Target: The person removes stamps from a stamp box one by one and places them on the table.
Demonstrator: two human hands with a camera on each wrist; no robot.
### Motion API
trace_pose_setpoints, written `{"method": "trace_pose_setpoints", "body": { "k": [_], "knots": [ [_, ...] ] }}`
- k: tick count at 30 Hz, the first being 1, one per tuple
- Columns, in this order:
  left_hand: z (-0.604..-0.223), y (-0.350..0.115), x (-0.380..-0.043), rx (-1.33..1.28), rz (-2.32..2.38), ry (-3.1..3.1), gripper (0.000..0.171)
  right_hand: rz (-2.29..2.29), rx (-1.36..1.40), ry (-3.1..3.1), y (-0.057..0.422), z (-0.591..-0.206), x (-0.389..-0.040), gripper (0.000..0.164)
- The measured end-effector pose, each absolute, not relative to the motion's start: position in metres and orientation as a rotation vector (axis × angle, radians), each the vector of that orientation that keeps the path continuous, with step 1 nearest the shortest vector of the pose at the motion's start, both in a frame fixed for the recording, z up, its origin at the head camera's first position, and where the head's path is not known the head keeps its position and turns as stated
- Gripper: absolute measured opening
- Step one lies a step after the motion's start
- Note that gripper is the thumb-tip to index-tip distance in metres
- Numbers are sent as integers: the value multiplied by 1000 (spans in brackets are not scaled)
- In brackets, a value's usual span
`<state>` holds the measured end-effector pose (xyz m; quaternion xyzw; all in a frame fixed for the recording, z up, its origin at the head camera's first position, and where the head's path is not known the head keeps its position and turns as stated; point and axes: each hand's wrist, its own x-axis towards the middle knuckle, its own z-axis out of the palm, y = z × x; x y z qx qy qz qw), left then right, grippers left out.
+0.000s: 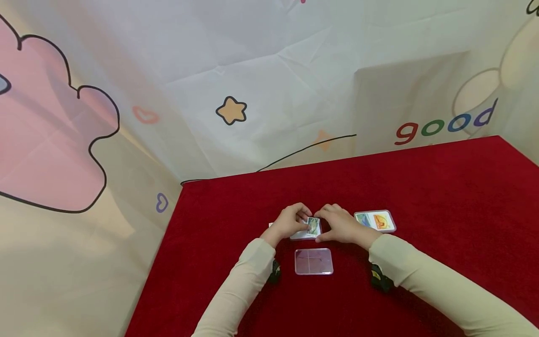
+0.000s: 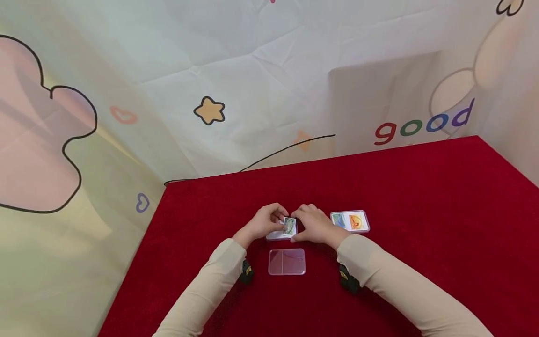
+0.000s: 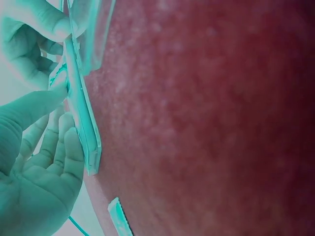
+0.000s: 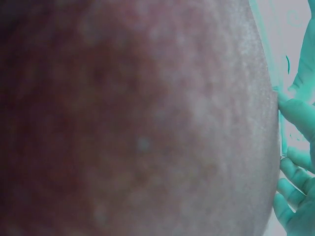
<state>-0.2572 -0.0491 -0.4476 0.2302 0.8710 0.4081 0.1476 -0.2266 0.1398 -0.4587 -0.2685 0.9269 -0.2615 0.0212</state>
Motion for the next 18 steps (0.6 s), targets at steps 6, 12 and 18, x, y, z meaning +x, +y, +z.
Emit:
{"method": "trace_pose_setpoints", "body": {
  "k": [6, 12, 18],
  "knots": [
    [-450, -49, -259, 639, 1218, 2546, 18, -792, -837, 2891, 141, -459, -228, 60],
    [-451, -50, -260, 645, 1276, 2537, 15, -781, -836, 2900, 143, -461, -229, 61],
    [-451, -53, -256, 580, 1382, 2496, 15, -780, -842, 2901, 141, -462, -229, 63]
  ]
}}
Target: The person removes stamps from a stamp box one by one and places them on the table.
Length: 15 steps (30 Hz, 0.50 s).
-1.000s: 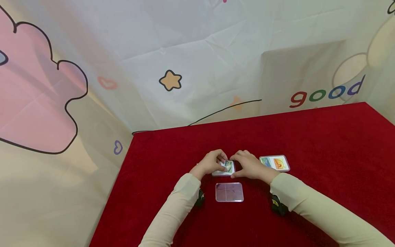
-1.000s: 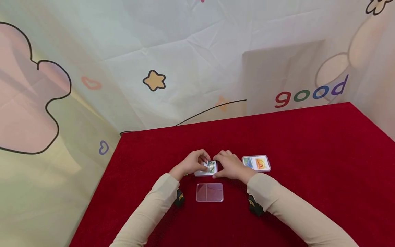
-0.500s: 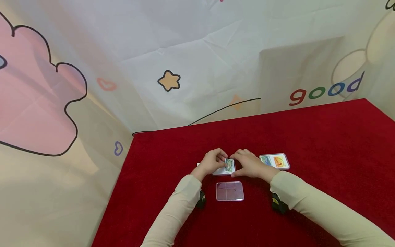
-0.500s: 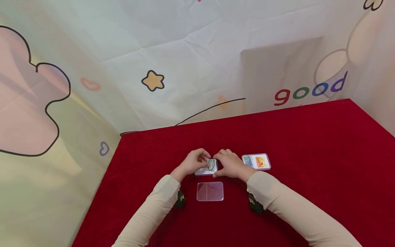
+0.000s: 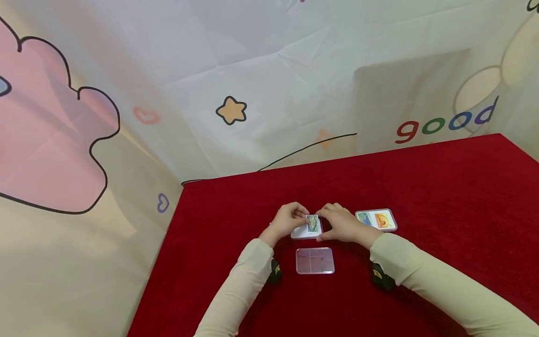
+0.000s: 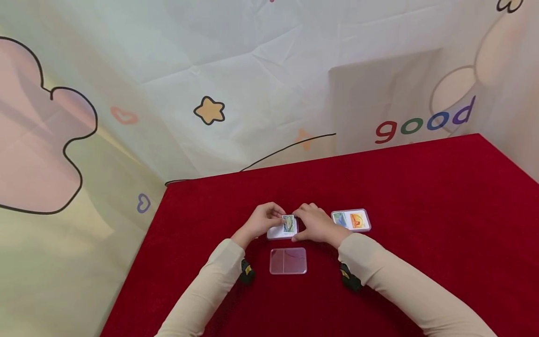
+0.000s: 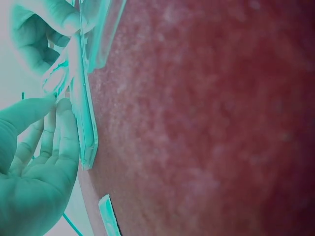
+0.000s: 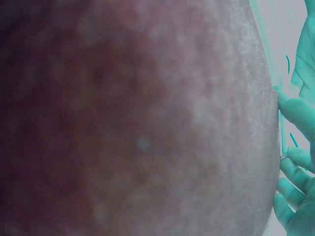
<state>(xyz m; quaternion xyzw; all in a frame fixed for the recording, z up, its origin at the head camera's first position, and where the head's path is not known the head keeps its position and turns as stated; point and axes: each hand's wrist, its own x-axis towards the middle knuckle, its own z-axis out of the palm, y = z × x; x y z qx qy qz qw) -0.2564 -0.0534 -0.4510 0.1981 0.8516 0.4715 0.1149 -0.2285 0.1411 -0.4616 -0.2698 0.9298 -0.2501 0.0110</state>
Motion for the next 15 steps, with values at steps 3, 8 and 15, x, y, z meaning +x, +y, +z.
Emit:
{"method": "trace_pose_setpoints", "body": {
  "k": [3, 8, 15],
  "knots": [
    [-451, -55, -255, 551, 1425, 2481, 14, -781, -839, 2897, 141, -461, -228, 62],
    [-452, -56, -255, 510, 1488, 2428, 16, -786, -829, 2892, 140, -460, -228, 62],
    [-455, -55, -257, 399, 1560, 2371, 18, -788, -827, 2887, 141, -460, -228, 63]
  ]
}}
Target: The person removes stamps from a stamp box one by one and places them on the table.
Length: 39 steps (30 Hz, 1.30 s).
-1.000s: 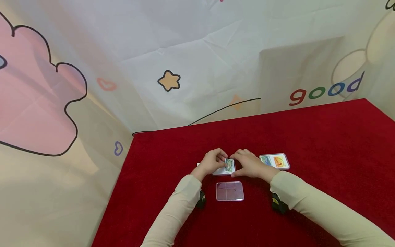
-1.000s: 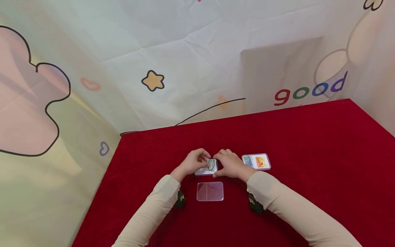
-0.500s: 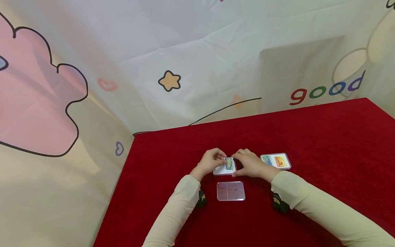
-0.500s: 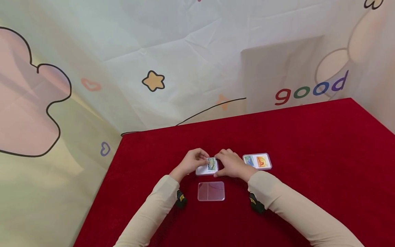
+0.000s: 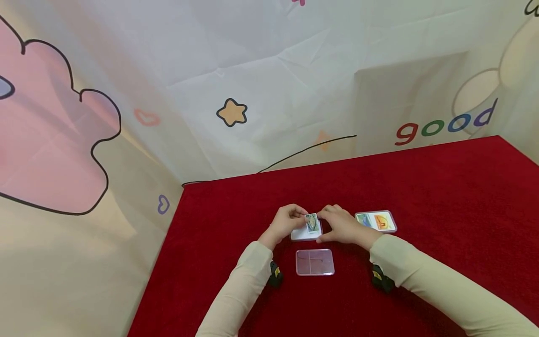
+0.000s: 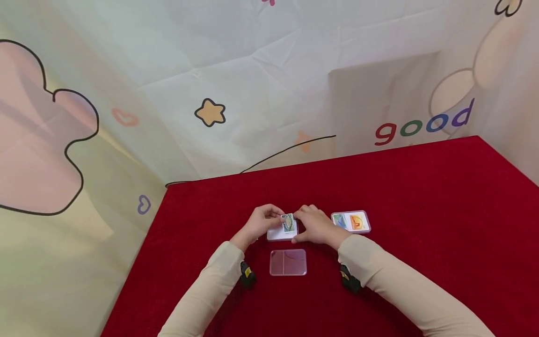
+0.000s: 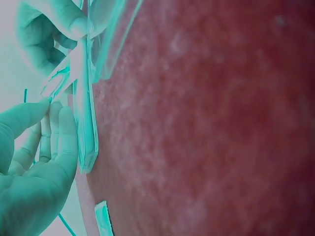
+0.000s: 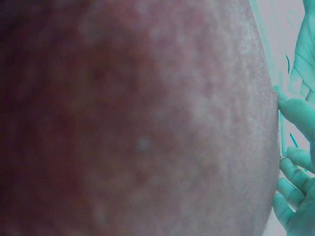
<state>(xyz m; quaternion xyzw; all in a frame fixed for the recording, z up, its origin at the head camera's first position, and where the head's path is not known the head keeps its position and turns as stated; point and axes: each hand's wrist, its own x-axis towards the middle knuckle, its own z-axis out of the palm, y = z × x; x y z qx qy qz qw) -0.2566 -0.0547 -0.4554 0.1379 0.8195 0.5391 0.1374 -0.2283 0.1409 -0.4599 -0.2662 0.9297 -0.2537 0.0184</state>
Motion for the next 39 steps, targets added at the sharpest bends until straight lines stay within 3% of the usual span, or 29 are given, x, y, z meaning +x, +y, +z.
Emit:
{"method": "trace_pose_setpoints", "body": {
  "k": [16, 39],
  "knots": [
    [-452, -59, -256, 266, 1619, 2274, 20, -798, -812, 2875, 141, -464, -229, 60],
    [-437, -102, -263, 114, 1644, 2224, 24, -790, -843, 2913, 141, -463, -229, 58]
  ]
}}
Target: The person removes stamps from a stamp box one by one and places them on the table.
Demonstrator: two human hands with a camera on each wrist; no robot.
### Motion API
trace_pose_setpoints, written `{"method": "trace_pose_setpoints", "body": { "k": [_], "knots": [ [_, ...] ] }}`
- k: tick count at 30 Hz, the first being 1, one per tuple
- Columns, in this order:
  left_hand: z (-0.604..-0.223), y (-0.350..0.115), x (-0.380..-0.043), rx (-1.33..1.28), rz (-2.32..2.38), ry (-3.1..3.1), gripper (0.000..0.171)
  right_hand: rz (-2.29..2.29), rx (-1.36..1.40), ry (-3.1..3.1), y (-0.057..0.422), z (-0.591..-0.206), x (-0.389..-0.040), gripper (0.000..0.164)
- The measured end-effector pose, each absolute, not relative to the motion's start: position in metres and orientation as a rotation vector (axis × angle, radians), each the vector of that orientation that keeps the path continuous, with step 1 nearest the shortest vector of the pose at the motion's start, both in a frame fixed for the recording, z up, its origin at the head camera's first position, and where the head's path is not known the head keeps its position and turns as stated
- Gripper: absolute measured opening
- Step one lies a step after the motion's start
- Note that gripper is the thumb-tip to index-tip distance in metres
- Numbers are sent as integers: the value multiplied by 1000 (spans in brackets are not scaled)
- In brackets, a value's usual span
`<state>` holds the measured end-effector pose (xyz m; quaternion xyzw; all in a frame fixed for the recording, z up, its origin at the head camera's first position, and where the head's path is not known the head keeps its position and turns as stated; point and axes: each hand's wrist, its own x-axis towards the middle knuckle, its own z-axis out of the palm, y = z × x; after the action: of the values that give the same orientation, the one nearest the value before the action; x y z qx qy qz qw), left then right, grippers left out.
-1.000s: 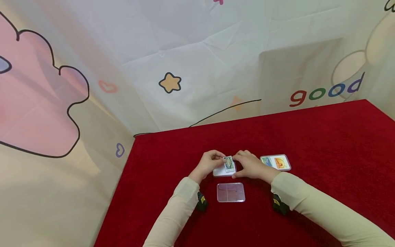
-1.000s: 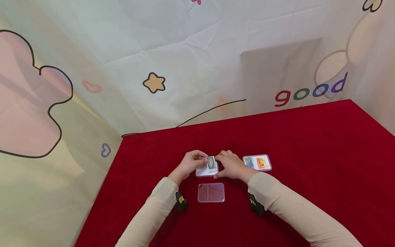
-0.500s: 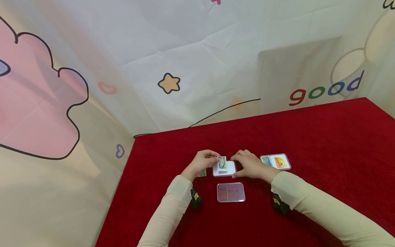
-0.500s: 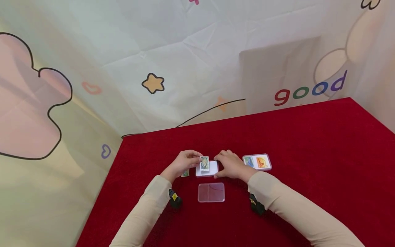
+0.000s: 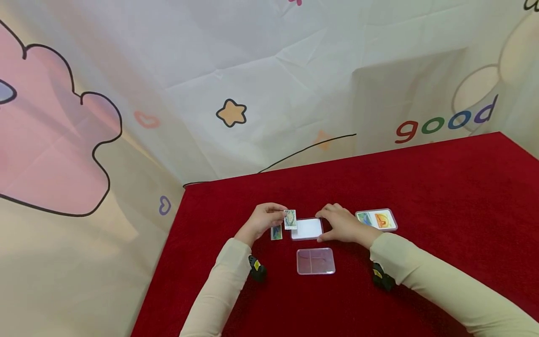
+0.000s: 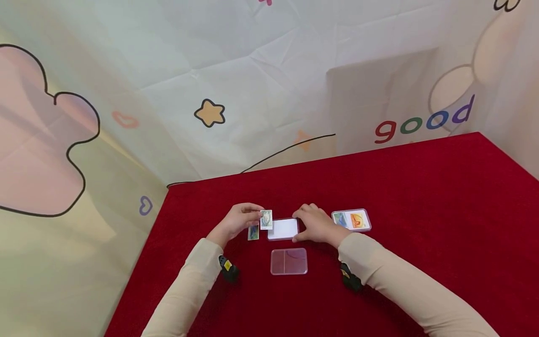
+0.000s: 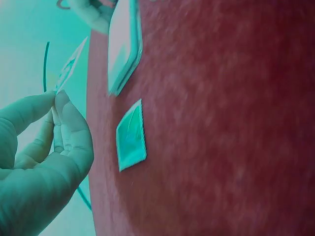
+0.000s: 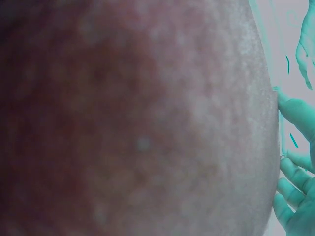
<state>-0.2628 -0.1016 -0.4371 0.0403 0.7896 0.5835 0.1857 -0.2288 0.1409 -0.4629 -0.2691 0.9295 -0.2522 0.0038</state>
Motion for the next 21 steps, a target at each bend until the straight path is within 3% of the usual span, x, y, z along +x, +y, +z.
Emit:
{"method": "trace_pose_setpoints", "body": {
  "k": [21],
  "knots": [
    [-425, -158, -263, -34, 1587, 2243, 21, -812, -845, 2893, 140, -463, -228, 58]
  ]
}}
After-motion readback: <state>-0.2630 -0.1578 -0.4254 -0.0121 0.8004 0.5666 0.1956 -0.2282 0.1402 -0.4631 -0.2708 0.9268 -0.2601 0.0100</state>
